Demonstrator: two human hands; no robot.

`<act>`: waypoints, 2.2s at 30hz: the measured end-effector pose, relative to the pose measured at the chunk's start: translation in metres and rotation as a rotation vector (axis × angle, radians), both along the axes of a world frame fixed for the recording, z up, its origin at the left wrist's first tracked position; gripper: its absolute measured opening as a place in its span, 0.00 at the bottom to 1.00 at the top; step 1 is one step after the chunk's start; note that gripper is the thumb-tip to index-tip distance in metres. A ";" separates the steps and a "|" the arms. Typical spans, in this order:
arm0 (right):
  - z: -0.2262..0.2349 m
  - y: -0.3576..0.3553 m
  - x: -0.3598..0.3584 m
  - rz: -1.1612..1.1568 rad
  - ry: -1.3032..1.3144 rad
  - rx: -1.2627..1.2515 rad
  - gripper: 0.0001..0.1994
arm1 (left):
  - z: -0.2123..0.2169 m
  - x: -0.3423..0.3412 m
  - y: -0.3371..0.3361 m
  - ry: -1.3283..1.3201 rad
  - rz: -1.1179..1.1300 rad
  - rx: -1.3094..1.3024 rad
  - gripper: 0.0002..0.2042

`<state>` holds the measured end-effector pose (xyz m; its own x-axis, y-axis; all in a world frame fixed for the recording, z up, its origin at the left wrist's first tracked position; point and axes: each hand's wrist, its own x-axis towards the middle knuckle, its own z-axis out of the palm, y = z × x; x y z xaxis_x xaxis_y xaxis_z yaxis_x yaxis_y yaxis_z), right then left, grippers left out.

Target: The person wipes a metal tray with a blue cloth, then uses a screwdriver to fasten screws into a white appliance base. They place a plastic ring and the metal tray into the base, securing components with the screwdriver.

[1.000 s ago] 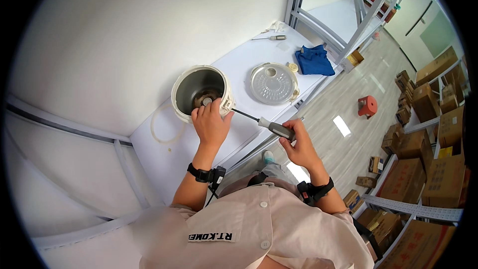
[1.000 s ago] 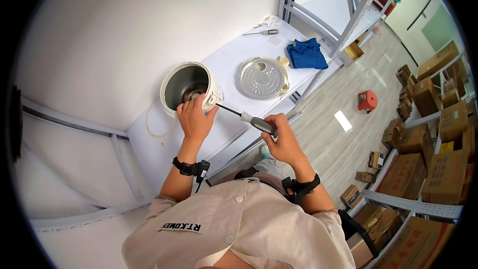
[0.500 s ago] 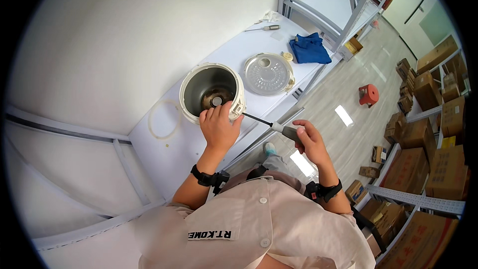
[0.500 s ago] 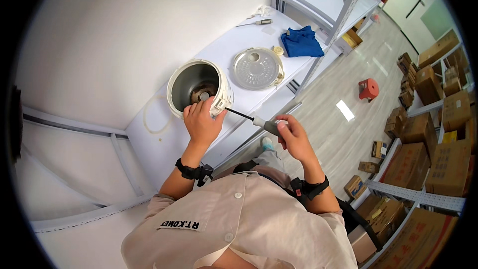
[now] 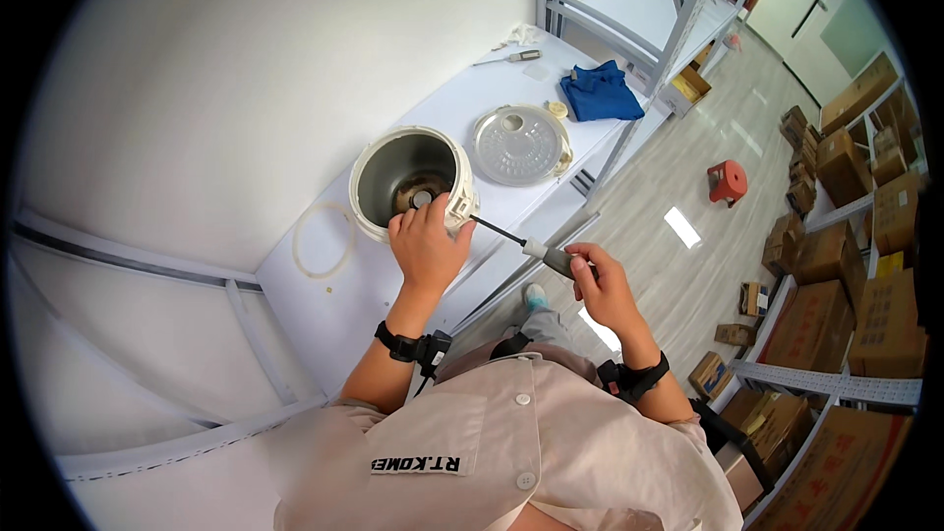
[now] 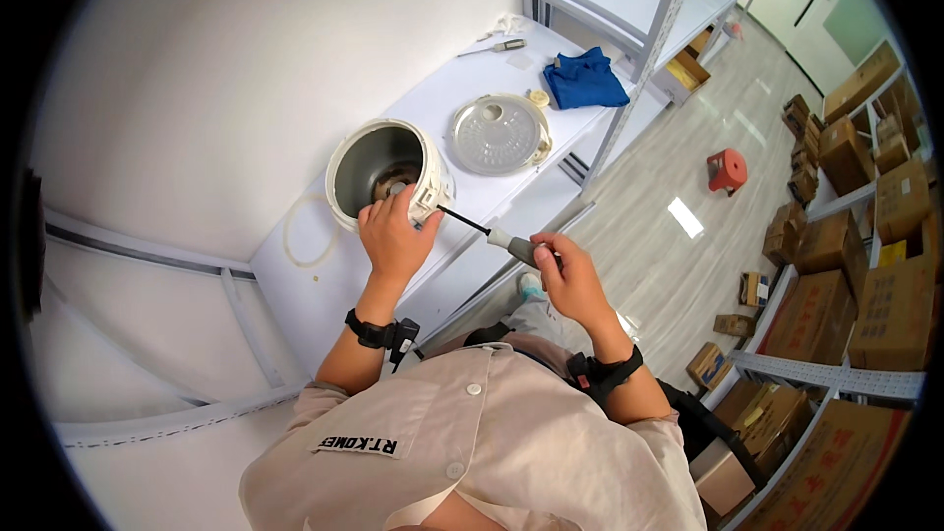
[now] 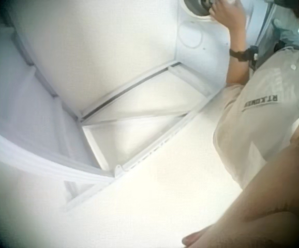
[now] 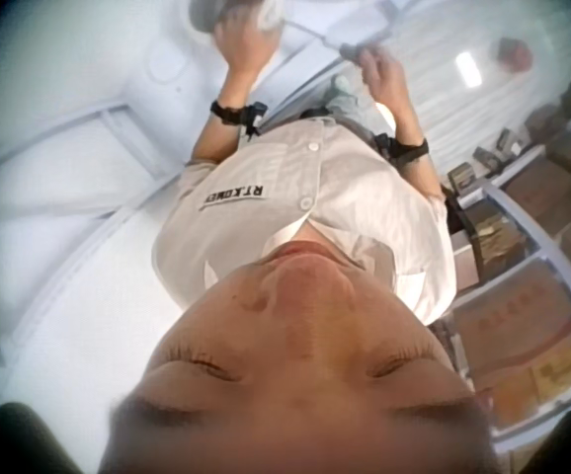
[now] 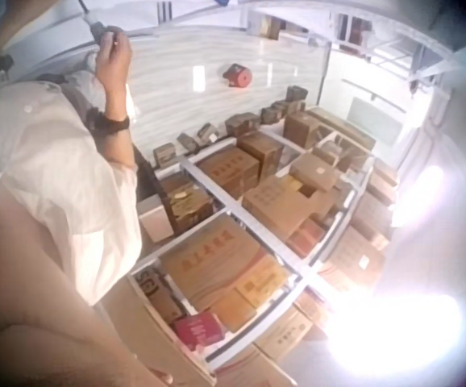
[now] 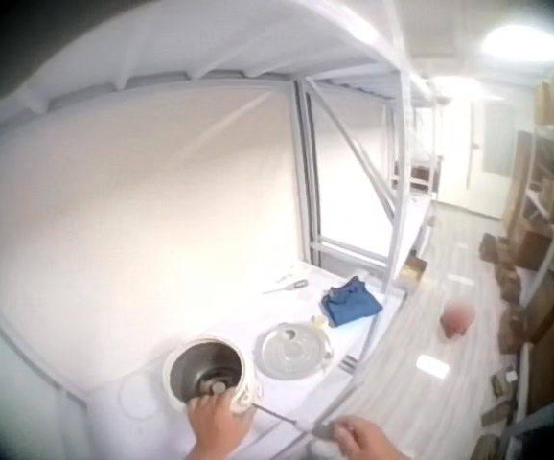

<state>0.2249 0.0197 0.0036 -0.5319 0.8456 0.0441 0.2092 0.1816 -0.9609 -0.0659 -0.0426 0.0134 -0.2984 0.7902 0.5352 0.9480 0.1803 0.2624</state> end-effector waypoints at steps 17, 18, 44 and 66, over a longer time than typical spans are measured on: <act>0.023 -0.007 -0.009 0.101 -0.269 0.334 0.18 | 0.003 0.005 0.001 0.011 0.029 -0.098 0.29; 0.019 -0.006 -0.009 0.103 -0.222 0.316 0.17 | 0.002 0.004 0.000 0.019 0.026 -0.093 0.29; -0.016 0.020 0.009 -0.088 0.077 -0.164 0.17 | 0.000 0.006 0.003 0.031 0.049 0.006 0.26; -0.047 0.109 -0.079 0.236 -0.271 0.022 0.24 | 0.017 0.008 -0.022 -0.107 0.050 -0.076 0.22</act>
